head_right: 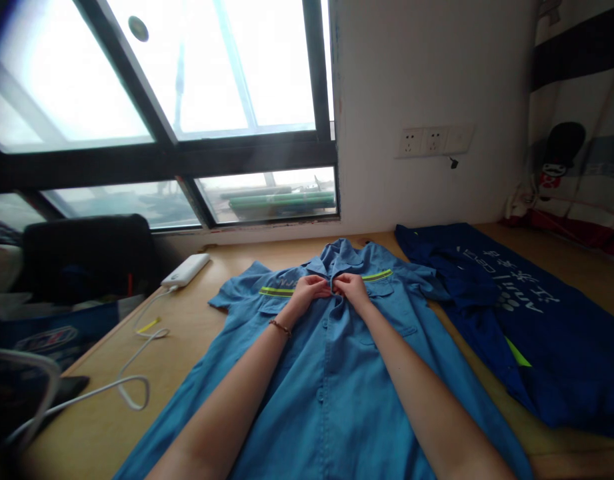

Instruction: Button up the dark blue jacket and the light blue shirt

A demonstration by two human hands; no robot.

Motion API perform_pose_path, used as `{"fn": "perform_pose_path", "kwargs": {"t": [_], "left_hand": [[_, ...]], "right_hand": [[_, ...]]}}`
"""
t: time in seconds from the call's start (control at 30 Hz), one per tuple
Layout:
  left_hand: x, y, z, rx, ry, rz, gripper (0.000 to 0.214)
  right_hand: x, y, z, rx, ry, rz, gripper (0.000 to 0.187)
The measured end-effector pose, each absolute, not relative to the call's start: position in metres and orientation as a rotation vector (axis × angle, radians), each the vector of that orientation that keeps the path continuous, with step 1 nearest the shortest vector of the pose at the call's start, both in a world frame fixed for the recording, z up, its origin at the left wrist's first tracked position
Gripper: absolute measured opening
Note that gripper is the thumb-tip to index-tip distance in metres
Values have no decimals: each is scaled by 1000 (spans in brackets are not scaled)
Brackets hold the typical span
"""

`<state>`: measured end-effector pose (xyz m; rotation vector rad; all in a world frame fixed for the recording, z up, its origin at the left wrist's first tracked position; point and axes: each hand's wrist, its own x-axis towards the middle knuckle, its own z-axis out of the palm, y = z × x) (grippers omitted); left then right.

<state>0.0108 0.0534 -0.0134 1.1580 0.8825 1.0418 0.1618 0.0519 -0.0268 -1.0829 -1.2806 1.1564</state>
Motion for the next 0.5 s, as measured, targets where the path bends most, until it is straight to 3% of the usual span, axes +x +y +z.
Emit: {"fn": "perform_pose_path", "kwargs": {"t": [0.5], "left_hand": [[28, 62, -22, 1086, 1213, 1204, 13]], "right_hand": [[150, 49, -31, -1335, -1536, 653, 17]]}}
